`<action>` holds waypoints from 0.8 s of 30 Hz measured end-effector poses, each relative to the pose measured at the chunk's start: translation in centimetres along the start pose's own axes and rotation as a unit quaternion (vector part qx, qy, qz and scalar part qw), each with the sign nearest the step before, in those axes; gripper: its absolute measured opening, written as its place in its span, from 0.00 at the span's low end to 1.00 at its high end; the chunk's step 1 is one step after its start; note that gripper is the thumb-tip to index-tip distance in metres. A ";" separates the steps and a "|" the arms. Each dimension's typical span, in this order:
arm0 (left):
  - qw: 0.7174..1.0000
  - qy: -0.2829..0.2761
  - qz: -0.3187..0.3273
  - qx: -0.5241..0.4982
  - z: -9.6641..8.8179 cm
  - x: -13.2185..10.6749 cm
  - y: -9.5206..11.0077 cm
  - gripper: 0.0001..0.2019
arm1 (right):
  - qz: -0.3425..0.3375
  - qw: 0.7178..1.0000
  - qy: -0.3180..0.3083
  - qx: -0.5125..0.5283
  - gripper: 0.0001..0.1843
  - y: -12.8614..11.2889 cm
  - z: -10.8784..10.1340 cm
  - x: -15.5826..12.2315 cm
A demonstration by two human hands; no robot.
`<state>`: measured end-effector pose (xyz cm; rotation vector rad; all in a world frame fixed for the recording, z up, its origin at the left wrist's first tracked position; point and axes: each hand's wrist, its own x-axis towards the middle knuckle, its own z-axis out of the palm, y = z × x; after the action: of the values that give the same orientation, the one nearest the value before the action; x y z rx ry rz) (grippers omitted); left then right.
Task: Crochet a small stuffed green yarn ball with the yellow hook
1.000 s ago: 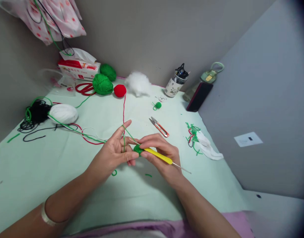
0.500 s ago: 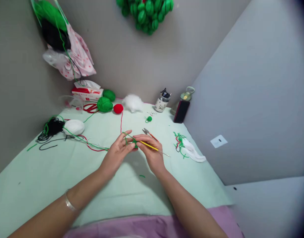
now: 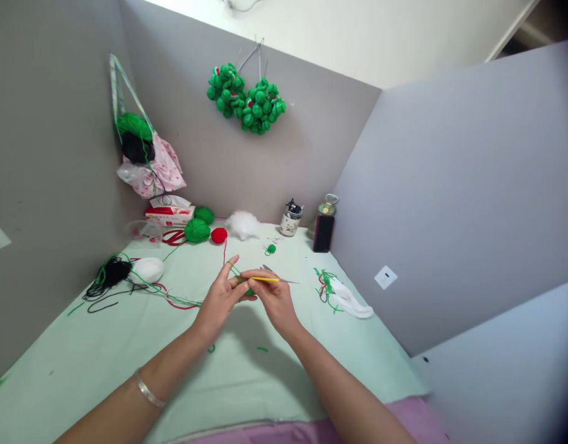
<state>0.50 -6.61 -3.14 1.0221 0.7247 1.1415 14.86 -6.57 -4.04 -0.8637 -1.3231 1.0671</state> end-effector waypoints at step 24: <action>0.976 -0.030 -0.063 0.207 -13.8 3.1 7.9 0.15 | 0.250 0.922 -0.002 0.295 0.15 -2.8 -3.1 -4.8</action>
<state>-13.73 0.77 -1.05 1.3328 0.9903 0.8626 18.50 -11.73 -3.25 -0.7408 -0.7081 1.7523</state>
